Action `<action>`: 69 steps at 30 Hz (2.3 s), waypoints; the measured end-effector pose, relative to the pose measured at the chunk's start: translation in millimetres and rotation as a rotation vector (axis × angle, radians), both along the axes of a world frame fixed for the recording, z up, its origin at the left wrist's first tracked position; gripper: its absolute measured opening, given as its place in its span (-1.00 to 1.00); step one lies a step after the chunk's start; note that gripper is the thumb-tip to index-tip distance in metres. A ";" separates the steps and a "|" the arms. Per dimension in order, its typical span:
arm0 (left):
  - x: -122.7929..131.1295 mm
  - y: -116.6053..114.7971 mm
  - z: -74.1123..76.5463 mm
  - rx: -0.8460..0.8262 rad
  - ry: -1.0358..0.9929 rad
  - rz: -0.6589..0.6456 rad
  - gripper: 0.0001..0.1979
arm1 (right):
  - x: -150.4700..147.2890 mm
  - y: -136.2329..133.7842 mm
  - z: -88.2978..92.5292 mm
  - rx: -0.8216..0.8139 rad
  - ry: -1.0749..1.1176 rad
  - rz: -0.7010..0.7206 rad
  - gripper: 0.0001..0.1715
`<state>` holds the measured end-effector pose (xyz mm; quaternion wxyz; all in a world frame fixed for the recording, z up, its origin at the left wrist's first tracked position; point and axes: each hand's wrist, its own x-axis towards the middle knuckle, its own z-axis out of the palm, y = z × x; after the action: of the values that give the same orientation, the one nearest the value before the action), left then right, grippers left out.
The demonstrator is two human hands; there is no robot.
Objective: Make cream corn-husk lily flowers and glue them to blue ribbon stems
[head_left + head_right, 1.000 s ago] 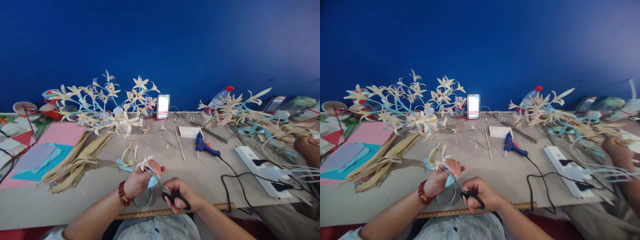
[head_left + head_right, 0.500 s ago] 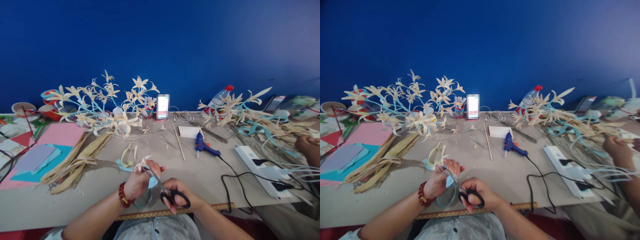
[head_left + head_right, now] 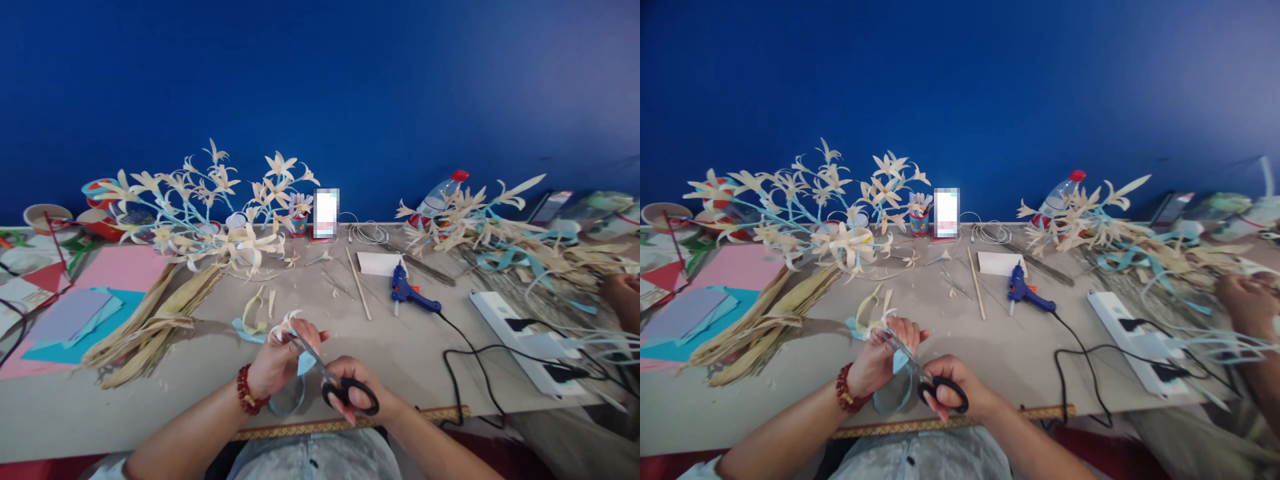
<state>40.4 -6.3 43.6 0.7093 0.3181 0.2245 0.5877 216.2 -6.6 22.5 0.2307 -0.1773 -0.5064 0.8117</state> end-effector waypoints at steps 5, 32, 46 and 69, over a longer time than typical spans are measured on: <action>0.0 1.4 -0.1 0.024 -0.034 0.021 -0.72 | 1.2 0.7 -1.0 0.010 -0.038 -0.025 -0.26; 0.0 1.9 -0.5 0.022 -0.093 0.018 -0.82 | -10.0 -0.3 -12.8 -0.015 0.008 -0.063 -0.25; 0.8 2.5 -0.7 0.017 -0.026 0.038 -0.81 | -10.3 2.7 -7.9 -0.023 0.051 -0.019 -0.27; 1.4 2.2 -0.8 -0.006 0.007 0.046 -0.81 | -15.9 3.0 -15.9 -0.015 0.047 -0.059 -0.26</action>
<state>41.8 -4.1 42.8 0.6958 0.3128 0.2360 0.6019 200.3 -3.6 6.6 0.2650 -0.1750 -0.4892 0.8123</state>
